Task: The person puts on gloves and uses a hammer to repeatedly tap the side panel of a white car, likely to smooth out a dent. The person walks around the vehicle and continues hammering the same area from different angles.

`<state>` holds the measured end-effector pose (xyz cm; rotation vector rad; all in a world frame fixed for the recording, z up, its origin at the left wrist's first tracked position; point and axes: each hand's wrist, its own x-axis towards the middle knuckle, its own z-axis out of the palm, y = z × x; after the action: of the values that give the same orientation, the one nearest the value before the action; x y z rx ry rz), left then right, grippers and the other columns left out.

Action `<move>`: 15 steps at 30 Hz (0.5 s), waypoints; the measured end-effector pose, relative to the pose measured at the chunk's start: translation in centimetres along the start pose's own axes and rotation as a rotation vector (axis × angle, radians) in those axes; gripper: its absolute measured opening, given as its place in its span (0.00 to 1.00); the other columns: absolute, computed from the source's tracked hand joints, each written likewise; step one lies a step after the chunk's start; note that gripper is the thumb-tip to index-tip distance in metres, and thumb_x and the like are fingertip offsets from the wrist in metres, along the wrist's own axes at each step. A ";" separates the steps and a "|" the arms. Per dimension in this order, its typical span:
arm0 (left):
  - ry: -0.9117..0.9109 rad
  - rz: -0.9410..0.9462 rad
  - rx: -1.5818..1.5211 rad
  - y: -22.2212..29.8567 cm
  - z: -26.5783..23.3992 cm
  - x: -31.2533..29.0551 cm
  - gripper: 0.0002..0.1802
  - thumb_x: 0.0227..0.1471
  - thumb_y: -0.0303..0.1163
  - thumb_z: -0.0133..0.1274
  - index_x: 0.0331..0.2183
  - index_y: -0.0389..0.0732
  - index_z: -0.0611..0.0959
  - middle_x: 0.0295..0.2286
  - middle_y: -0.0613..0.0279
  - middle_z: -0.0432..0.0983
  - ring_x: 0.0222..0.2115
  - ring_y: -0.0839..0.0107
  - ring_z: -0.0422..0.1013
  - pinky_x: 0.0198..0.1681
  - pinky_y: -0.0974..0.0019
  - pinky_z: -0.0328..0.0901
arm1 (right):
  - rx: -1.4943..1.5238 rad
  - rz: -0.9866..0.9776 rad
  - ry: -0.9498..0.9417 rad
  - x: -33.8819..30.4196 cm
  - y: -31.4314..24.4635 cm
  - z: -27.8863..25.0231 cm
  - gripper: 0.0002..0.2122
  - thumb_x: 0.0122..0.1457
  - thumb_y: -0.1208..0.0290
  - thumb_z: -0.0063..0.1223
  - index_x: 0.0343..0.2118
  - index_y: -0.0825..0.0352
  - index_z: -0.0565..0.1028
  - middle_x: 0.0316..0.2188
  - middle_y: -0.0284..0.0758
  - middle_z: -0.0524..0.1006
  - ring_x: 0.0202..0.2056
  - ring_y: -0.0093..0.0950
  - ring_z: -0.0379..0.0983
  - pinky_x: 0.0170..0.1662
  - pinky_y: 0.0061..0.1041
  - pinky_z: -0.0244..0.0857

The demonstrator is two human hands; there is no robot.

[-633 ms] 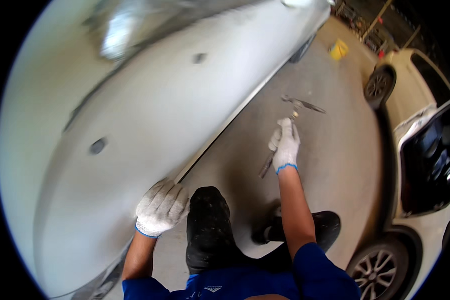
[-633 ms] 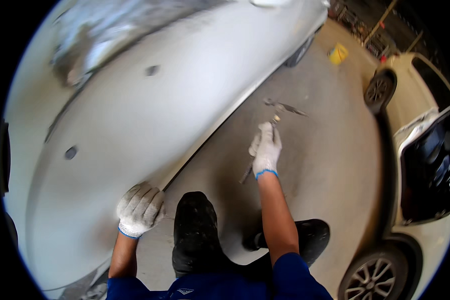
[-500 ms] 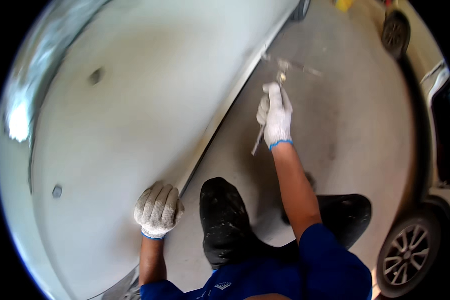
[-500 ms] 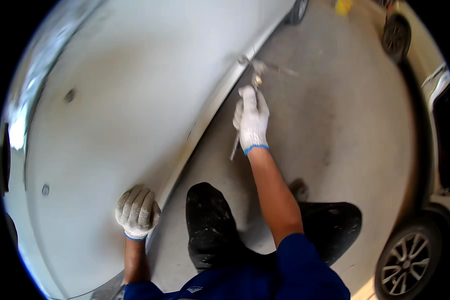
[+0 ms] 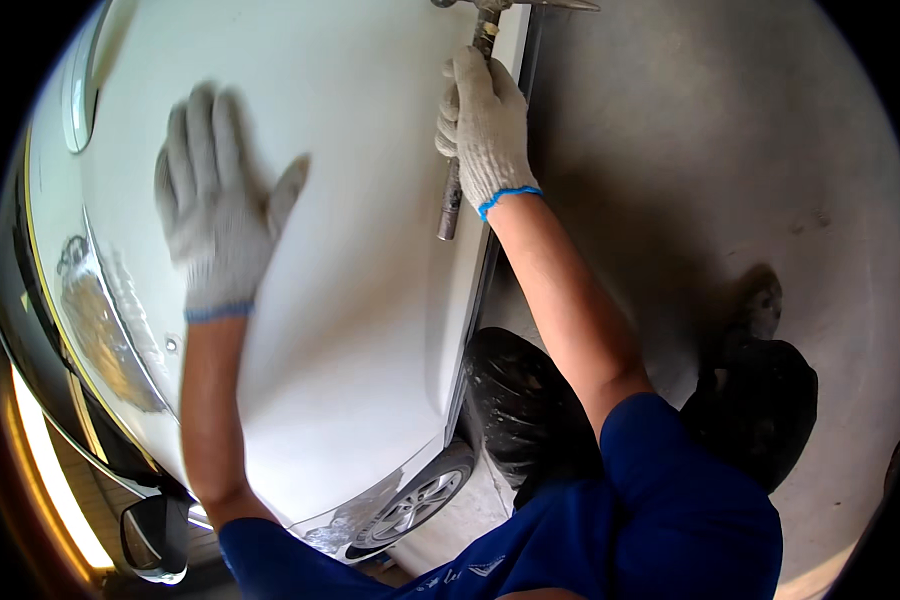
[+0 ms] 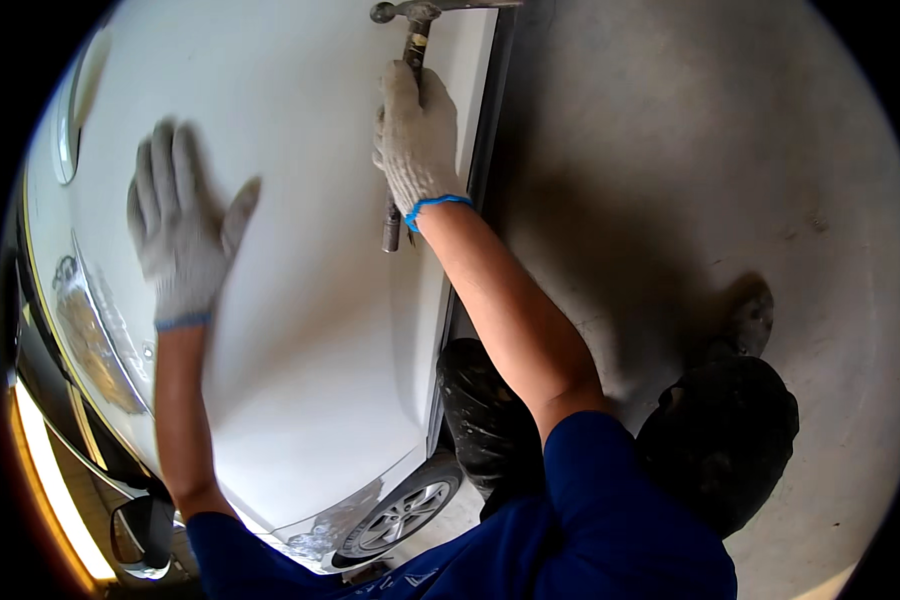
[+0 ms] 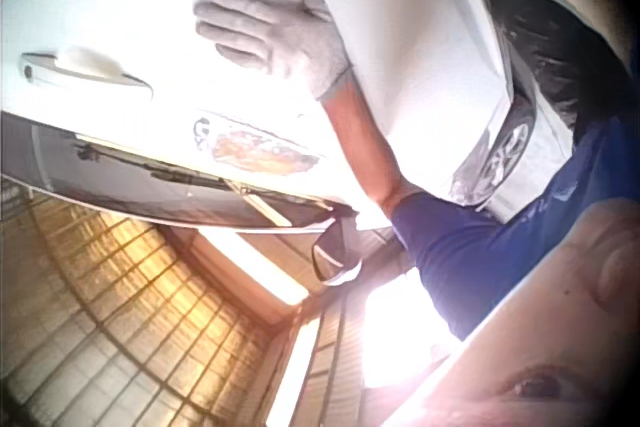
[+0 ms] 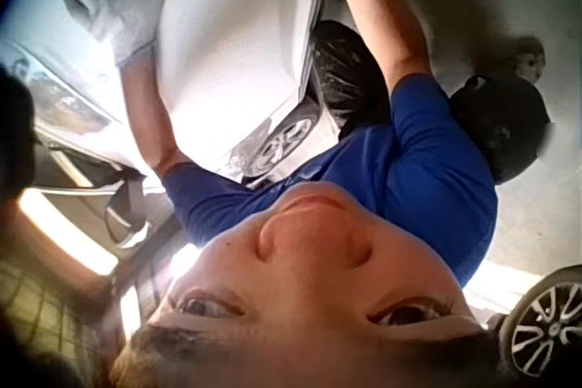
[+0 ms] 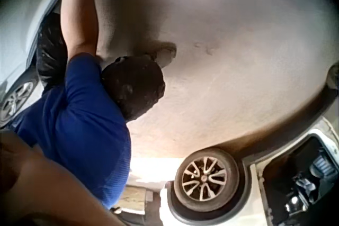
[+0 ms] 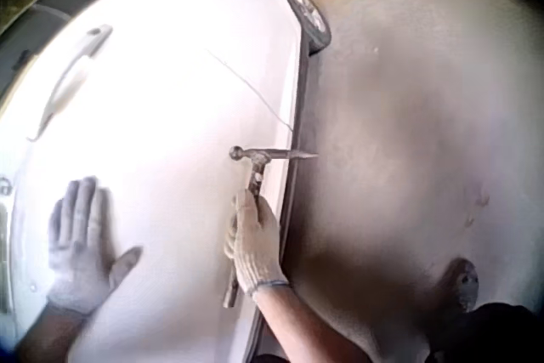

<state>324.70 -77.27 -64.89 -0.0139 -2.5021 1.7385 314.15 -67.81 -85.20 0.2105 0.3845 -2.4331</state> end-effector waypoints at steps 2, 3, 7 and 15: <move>0.011 0.038 -0.001 2.0 2.0 6.0 0.51 0.58 0.68 0.41 0.67 0.38 0.57 0.67 0.51 0.51 0.69 0.55 0.46 0.69 0.50 0.45 | 0.024 -0.036 -0.019 1.3 -0.9 -1.0 0.13 0.65 0.56 0.49 0.32 0.60 0.66 0.14 0.24 0.61 0.12 0.15 0.55 0.14 0.20 0.48; 0.019 0.045 -0.020 2.7 2.8 7.6 0.51 0.58 0.68 0.40 0.67 0.38 0.56 0.67 0.52 0.50 0.69 0.56 0.45 0.70 0.51 0.44 | 0.025 -0.047 -0.001 1.3 -1.3 -0.3 0.13 0.65 0.56 0.50 0.32 0.61 0.66 0.14 0.25 0.62 0.12 0.16 0.55 0.13 0.21 0.49; -0.161 0.141 0.000 9.6 4.3 9.8 0.51 0.58 0.65 0.43 0.68 0.37 0.53 0.69 0.55 0.46 0.70 0.60 0.41 0.71 0.56 0.39 | -0.013 -0.056 0.083 2.1 -1.7 -1.3 0.14 0.65 0.57 0.50 0.30 0.62 0.66 0.15 0.25 0.62 0.13 0.17 0.57 0.15 0.23 0.51; -0.218 0.297 -0.117 10.6 5.8 5.9 0.52 0.56 0.62 0.49 0.67 0.37 0.54 0.69 0.56 0.47 0.69 0.62 0.43 0.71 0.57 0.41 | -0.156 -0.165 0.045 2.7 -0.9 -2.3 0.15 0.66 0.57 0.49 0.30 0.65 0.67 0.16 0.26 0.62 0.16 0.17 0.58 0.19 0.24 0.54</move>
<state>317.84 -78.63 -76.34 -0.2271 -2.8847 1.7777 311.56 -67.99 -87.82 0.1724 0.6311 -2.5479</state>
